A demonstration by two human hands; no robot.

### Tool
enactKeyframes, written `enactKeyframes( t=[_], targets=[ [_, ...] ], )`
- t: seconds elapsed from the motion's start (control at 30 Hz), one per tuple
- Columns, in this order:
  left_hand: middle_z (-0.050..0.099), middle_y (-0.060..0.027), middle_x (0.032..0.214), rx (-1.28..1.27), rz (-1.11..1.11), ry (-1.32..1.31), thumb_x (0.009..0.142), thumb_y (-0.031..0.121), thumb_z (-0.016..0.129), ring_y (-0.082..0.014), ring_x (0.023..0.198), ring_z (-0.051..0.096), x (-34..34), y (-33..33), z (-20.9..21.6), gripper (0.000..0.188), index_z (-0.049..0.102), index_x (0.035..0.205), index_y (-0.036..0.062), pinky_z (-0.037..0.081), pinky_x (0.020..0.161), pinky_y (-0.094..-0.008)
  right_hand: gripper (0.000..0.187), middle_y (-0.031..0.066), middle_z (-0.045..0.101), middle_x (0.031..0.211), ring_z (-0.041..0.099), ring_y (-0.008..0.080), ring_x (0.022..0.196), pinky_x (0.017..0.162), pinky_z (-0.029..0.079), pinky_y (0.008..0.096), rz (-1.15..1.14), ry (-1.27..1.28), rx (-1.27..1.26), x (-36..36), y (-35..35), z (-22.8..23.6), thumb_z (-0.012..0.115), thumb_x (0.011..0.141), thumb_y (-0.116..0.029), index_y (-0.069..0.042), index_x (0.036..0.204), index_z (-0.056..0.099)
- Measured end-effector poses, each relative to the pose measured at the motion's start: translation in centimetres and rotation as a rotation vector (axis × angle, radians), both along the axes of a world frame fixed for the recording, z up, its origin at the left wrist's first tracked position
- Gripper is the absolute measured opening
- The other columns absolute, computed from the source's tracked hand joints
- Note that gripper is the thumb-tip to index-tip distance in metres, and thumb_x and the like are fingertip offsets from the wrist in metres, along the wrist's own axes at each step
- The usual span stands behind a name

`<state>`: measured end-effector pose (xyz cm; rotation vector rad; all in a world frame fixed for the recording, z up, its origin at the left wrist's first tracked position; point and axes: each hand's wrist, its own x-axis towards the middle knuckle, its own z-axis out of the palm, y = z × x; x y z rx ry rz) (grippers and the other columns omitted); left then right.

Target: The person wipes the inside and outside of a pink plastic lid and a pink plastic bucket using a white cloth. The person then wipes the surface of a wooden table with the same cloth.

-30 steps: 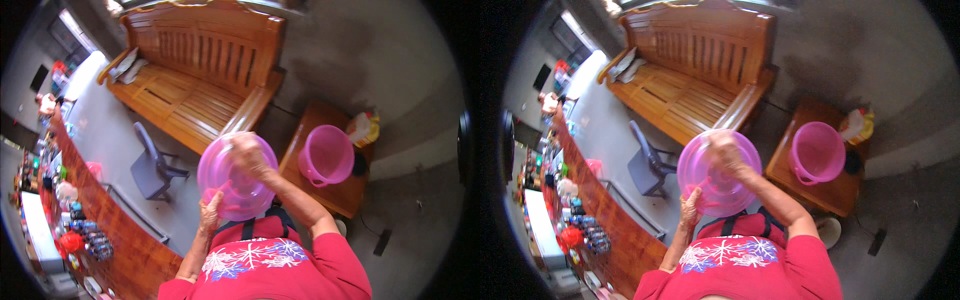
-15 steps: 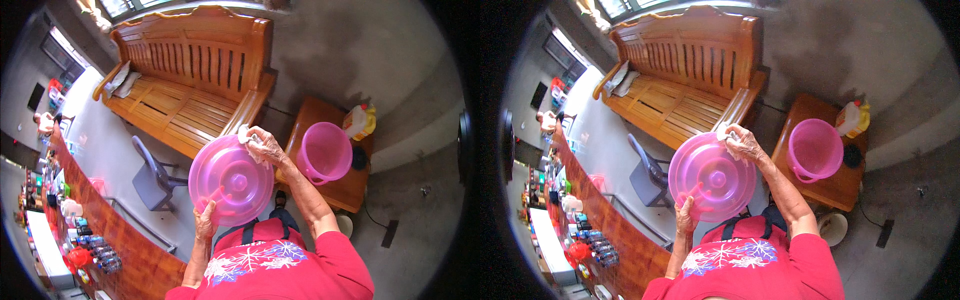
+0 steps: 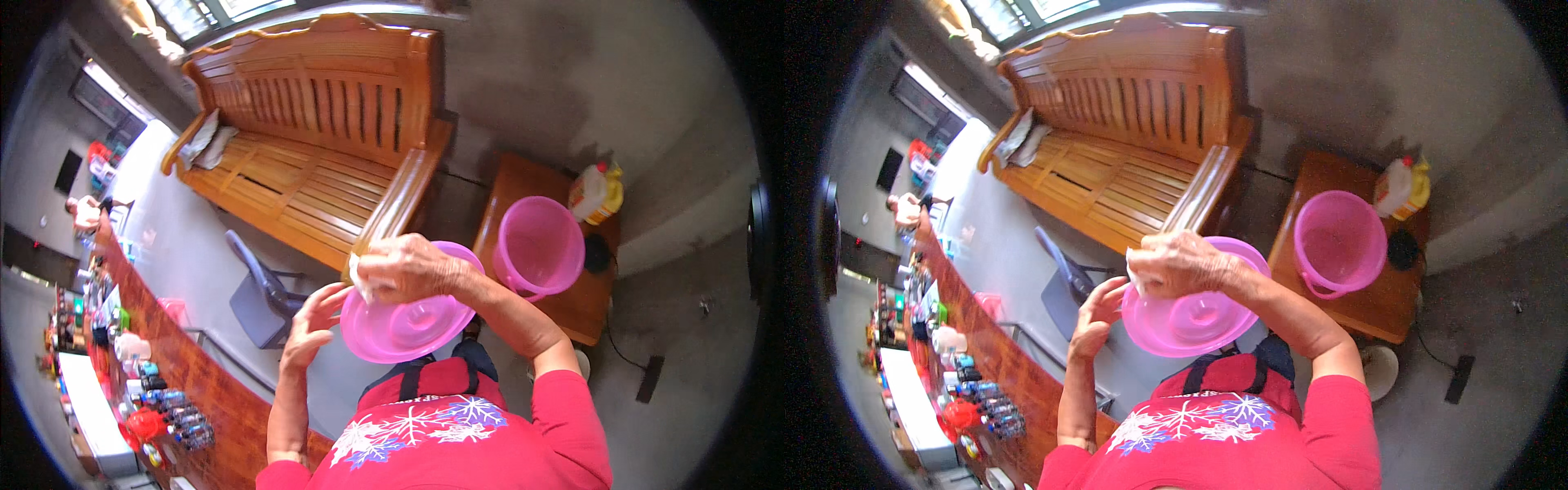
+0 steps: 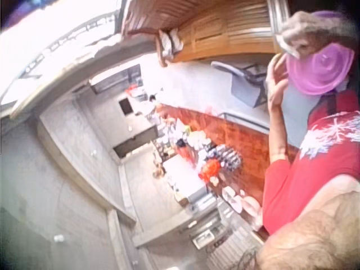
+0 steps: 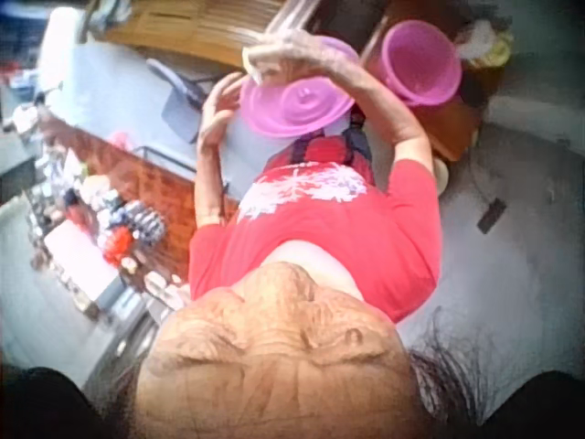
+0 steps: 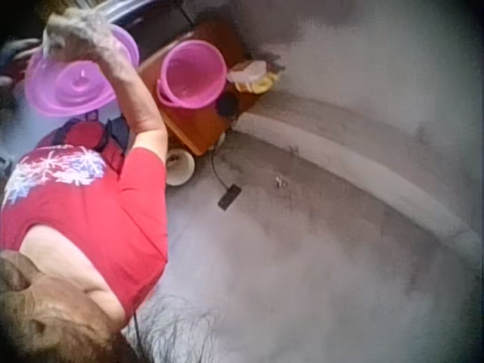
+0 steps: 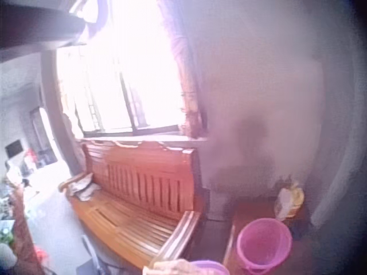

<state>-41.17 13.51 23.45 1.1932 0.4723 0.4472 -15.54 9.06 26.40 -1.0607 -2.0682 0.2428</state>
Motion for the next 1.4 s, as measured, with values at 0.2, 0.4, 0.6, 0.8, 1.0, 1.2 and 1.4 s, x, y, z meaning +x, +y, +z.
enactKeyframes(
  t=[0.2,0.4,0.6,0.8,1.0,1.2,1.4],
  targets=[
    [0.067,-0.0035,0.098,0.157,0.049,0.352,0.073,0.009,0.078,-0.0126,0.085,0.062,2.4,-1.8,1.2,0.037,0.064,0.107,0.0016,0.051,0.078,-0.0288,0.024,0.0048,0.053,0.079,0.059,0.0225,0.077,0.066,0.046,0.0366,0.123,-0.114,0.027,-3.2,0.9,1.8,0.066,0.071,-0.019,-0.013,0.093,0.059],
    [0.067,-0.0108,0.101,-0.096,0.356,0.100,0.080,0.002,0.069,-0.0178,0.087,0.066,3.6,-4.0,0.1,0.031,0.061,0.110,-0.0025,0.054,0.068,-0.0250,0.030,0.0088,0.058,0.104,0.054,0.0269,0.100,0.086,0.039,0.0418,-0.440,0.096,0.297,-0.7,3.3,-2.9,0.069,0.067,-0.015,-0.009,0.095,0.057],
    [0.060,-0.0199,0.113,-0.245,0.480,-0.087,0.085,-0.003,0.059,-0.0344,0.096,0.064,2.1,-4.6,-3.3,0.029,0.055,0.114,-0.0032,0.061,0.061,-0.0384,0.019,0.0106,0.057,0.091,0.054,0.0271,0.092,0.080,0.041,0.0413,-1.001,0.310,0.006,2.5,3.8,-11.4,0.062,0.075,-0.012,-0.004,0.091,0.057],
    [0.063,-0.0140,0.106,-0.325,0.541,-0.054,0.084,-0.003,0.062,-0.0249,0.090,0.065,1.7,-5.1,-3.7,0.028,0.058,0.112,-0.0038,0.061,0.062,-0.0361,0.016,0.0119,0.056,0.088,0.051,0.0280,0.087,0.080,0.041,0.0403,-1.053,0.211,0.085,-0.1,4.7,-10.6,0.056,0.077,-0.006,-0.003,0.093,0.059],
    [0.065,-0.0070,0.099,-0.296,0.553,-0.016,0.082,-0.001,0.066,-0.0156,0.082,0.063,1.2,-4.3,-4.9,0.027,0.061,0.108,-0.0023,0.054,0.069,-0.0282,0.029,0.0142,0.055,0.100,0.055,0.0317,0.098,0.082,0.046,0.0448,-0.163,0.060,0.170,-6.7,3.5,-5.3,0.063,0.067,-0.016,-0.004,0.093,0.057],
    [0.066,-0.0072,0.097,-0.244,0.525,0.021,0.080,0.000,0.068,-0.0203,0.088,0.066,0.8,-4.6,-3.2,0.027,0.062,0.107,-0.0029,0.053,0.065,-0.0256,0.026,0.0065,0.058,0.106,0.055,0.0272,0.104,0.088,0.044,0.0412,-0.041,-0.042,0.077,-5.4,2.7,-4.0,0.066,0.072,-0.013,-0.013,0.098,0.062],
    [0.065,-0.0142,0.104,-0.228,0.529,-0.035,0.083,-0.003,0.063,-0.0262,0.091,0.066,1.4,-5.2,-3.0,0.027,0.060,0.109,-0.0042,0.060,0.063,-0.0334,0.027,0.0109,0.060,0.106,0.055,0.0312,0.102,0.089,0.044,0.0429,-0.457,0.075,-0.107,-1.8,2.1,-7.4,0.064,0.078,-0.015,-0.010,0.104,0.061]
  ],
)
